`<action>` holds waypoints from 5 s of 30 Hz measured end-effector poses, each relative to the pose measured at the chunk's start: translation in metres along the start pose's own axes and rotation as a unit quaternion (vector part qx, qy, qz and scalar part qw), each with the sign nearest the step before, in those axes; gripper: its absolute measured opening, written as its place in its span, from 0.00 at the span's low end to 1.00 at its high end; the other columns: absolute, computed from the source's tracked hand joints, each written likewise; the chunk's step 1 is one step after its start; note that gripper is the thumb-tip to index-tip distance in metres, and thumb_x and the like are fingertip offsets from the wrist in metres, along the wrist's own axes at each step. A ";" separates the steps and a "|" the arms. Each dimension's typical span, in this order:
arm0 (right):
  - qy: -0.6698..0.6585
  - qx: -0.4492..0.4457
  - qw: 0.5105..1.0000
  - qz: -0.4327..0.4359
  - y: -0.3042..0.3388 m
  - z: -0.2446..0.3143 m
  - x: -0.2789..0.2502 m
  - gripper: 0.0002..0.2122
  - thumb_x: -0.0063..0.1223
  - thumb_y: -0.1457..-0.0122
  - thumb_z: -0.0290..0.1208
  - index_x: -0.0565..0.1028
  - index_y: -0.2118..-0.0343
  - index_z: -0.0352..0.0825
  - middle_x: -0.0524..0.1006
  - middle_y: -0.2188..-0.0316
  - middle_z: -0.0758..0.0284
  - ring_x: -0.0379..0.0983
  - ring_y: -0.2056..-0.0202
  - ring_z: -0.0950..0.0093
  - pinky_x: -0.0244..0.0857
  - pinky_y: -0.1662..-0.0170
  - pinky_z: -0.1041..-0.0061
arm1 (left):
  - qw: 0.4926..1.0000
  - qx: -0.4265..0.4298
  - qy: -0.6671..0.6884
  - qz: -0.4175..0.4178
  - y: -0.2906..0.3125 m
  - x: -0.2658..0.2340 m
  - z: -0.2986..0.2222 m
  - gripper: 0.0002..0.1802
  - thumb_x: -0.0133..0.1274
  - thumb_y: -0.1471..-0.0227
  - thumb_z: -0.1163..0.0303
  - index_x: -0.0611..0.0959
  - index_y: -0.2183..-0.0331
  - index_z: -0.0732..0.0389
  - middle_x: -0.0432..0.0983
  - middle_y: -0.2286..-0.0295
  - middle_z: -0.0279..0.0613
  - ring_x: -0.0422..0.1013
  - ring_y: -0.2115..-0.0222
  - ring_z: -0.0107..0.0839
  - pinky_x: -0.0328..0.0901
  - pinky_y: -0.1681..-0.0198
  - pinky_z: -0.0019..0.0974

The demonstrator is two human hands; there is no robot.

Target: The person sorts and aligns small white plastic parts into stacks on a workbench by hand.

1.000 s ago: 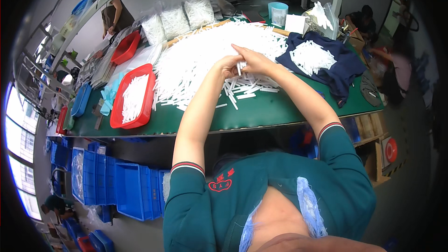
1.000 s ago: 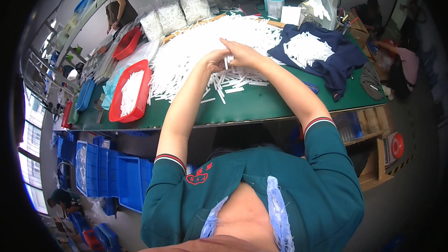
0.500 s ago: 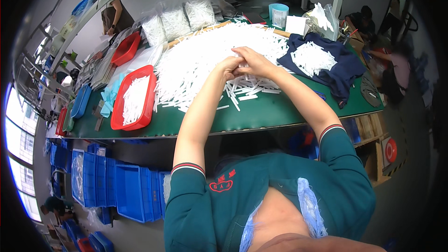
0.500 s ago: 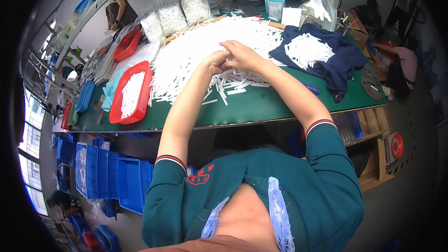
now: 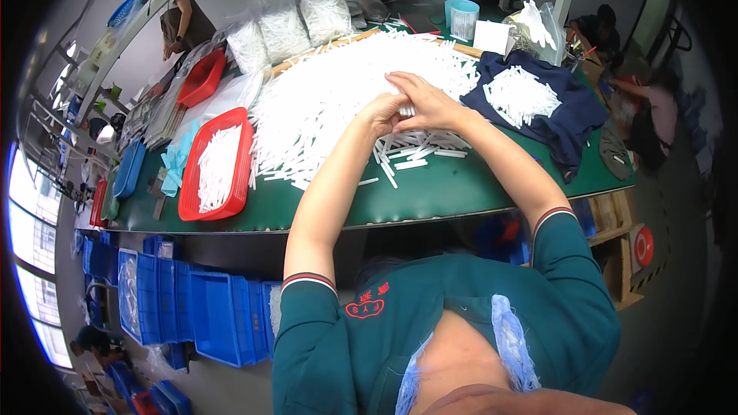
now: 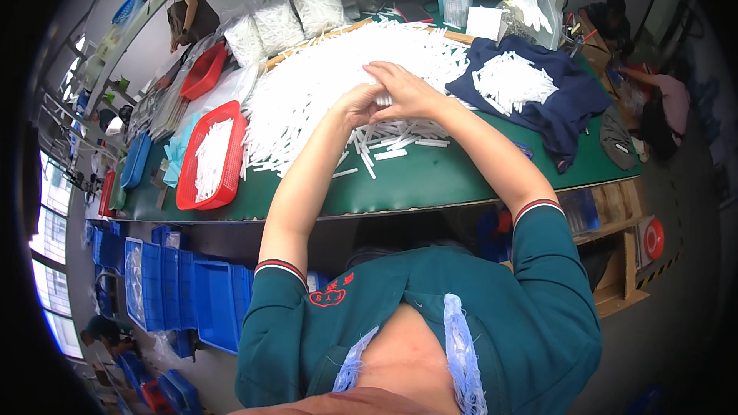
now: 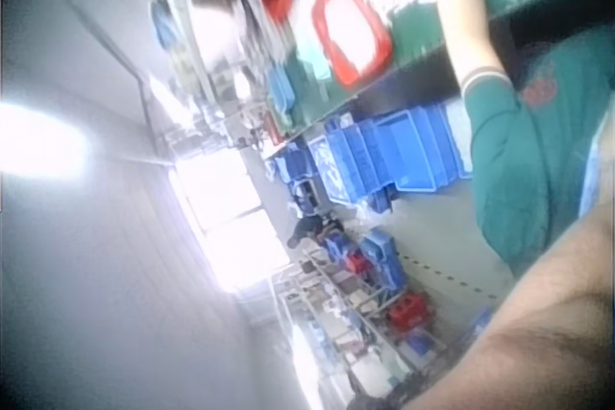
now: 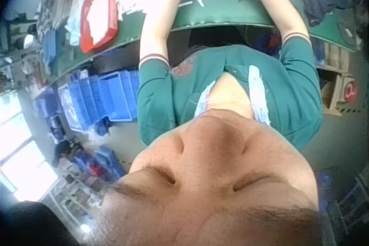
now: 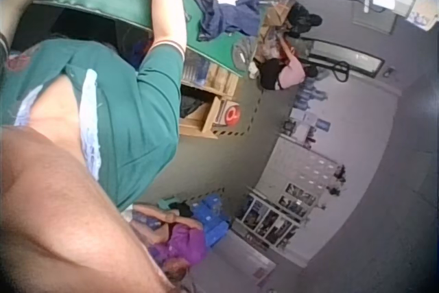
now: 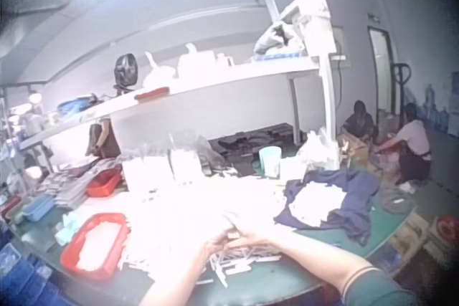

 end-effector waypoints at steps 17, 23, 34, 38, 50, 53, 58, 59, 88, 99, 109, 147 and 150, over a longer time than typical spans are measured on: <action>-0.059 0.070 0.996 0.004 0.033 0.015 -0.033 0.41 0.63 0.54 0.44 0.56 0.40 0.32 0.62 0.43 0.52 0.60 0.43 0.57 0.56 0.42 0.64 | 0.970 -0.069 0.232 0.010 0.056 0.018 0.031 0.22 0.44 0.44 0.75 0.65 0.49 0.73 0.67 0.52 0.61 0.65 0.48 0.47 0.67 0.48 0.48; -0.084 0.097 0.990 0.064 0.051 0.015 -0.020 0.46 0.64 0.55 0.48 0.51 0.38 0.32 0.60 0.41 0.56 0.57 0.40 0.59 0.51 0.40 0.64 | 0.928 -0.063 0.339 0.144 0.073 0.032 0.027 0.29 0.38 0.48 0.81 0.54 0.44 0.77 0.58 0.48 0.67 0.59 0.45 0.56 0.63 0.44 0.52; -0.178 0.101 0.976 0.079 0.055 0.026 -0.005 0.51 0.69 0.61 0.47 0.49 0.37 0.32 0.66 0.45 0.56 0.67 0.48 0.63 0.65 0.51 0.69 | 0.874 -0.125 0.438 0.173 0.080 0.046 0.047 0.36 0.35 0.40 0.46 0.56 0.42 0.63 0.57 0.46 0.61 0.58 0.44 0.54 0.57 0.43 0.55; -0.148 0.107 0.982 0.046 0.055 0.021 -0.015 0.47 0.67 0.59 0.46 0.53 0.39 0.31 0.67 0.46 0.58 0.65 0.47 0.59 0.60 0.45 0.63 | 0.832 -0.112 0.501 0.208 0.076 0.045 0.044 0.42 0.31 0.42 0.38 0.56 0.41 0.63 0.58 0.46 0.61 0.57 0.44 0.54 0.56 0.42 0.56; -0.037 0.038 0.995 0.081 0.049 0.052 0.004 0.42 0.64 0.62 0.54 0.64 0.46 0.30 0.71 0.51 0.58 0.69 0.52 0.60 0.59 0.45 0.57 | 0.925 -0.141 0.335 0.113 0.076 0.054 0.066 0.56 0.31 0.53 0.25 0.57 0.42 0.68 0.59 0.45 0.52 0.59 0.44 0.46 0.54 0.41 0.49; -0.049 0.034 0.996 0.063 0.043 0.057 -0.005 0.45 0.65 0.62 0.55 0.61 0.45 0.29 0.72 0.51 0.58 0.69 0.51 0.60 0.59 0.45 0.56 | 0.919 -0.142 0.351 0.110 0.079 0.056 0.064 0.56 0.31 0.53 0.25 0.57 0.42 0.67 0.59 0.45 0.52 0.58 0.44 0.46 0.53 0.41 0.49; -0.063 0.037 0.996 0.052 0.047 0.044 -0.022 0.54 0.67 0.63 0.54 0.49 0.38 0.30 0.70 0.49 0.55 0.66 0.46 0.59 0.52 0.41 0.57 | 0.818 -0.146 0.519 0.199 0.082 0.065 0.050 0.58 0.26 0.53 0.24 0.54 0.41 0.67 0.55 0.43 0.56 0.53 0.41 0.50 0.50 0.39 0.52; -0.062 0.036 0.996 0.055 0.051 0.042 -0.024 0.54 0.67 0.63 0.54 0.49 0.38 0.30 0.70 0.49 0.55 0.66 0.46 0.59 0.52 0.41 0.57 | 0.818 -0.144 0.520 0.200 0.083 0.063 0.050 0.58 0.26 0.53 0.24 0.54 0.41 0.67 0.55 0.43 0.56 0.53 0.41 0.50 0.50 0.39 0.52; -0.119 0.054 0.987 0.092 0.058 0.031 -0.024 0.48 0.67 0.60 0.29 0.46 0.37 0.33 0.72 0.52 0.55 0.65 0.45 0.57 0.52 0.42 0.58 | 0.898 -0.136 0.393 0.146 0.083 0.050 0.044 0.59 0.19 0.57 0.22 0.52 0.39 0.62 0.56 0.45 0.65 0.56 0.44 0.59 0.51 0.40 0.54; -0.112 0.053 0.988 0.094 0.060 0.031 -0.022 0.49 0.65 0.61 0.27 0.46 0.36 0.34 0.71 0.52 0.55 0.64 0.45 0.56 0.52 0.42 0.58 | 0.892 -0.134 0.402 0.158 0.083 0.053 0.046 0.58 0.19 0.55 0.22 0.51 0.39 0.61 0.56 0.45 0.65 0.57 0.44 0.58 0.52 0.41 0.54; -0.099 0.069 0.986 0.116 0.059 0.032 -0.021 0.47 0.64 0.63 0.27 0.49 0.37 0.34 0.70 0.50 0.55 0.68 0.49 0.59 0.51 0.41 0.56 | 0.902 -0.144 0.380 0.146 0.084 0.052 0.050 0.59 0.19 0.55 0.22 0.52 0.39 0.65 0.56 0.45 0.65 0.56 0.44 0.58 0.51 0.40 0.53; -0.083 0.112 0.989 0.041 0.046 0.041 -0.013 0.34 0.61 0.53 0.39 0.63 0.43 0.35 0.74 0.55 0.63 0.71 0.56 0.63 0.58 0.45 0.57 | 0.925 -0.201 0.316 0.061 0.079 0.056 0.075 0.59 0.20 0.57 0.21 0.58 0.41 0.63 0.60 0.45 0.49 0.59 0.45 0.44 0.54 0.41 0.46; -0.034 0.102 0.991 0.074 0.049 0.042 -0.004 0.30 0.60 0.52 0.37 0.66 0.45 0.36 0.75 0.58 0.63 0.71 0.58 0.64 0.58 0.45 0.57 | 0.927 -0.202 0.308 0.072 0.082 0.058 0.075 0.58 0.20 0.56 0.21 0.59 0.42 0.62 0.60 0.45 0.47 0.59 0.45 0.42 0.55 0.42 0.47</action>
Point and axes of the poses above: each hand's wrist, its own y-axis away from the middle knuckle, its own x-axis out of the palm, z = x × y, the point moved 9 cm from there along -y, towards the middle knuckle
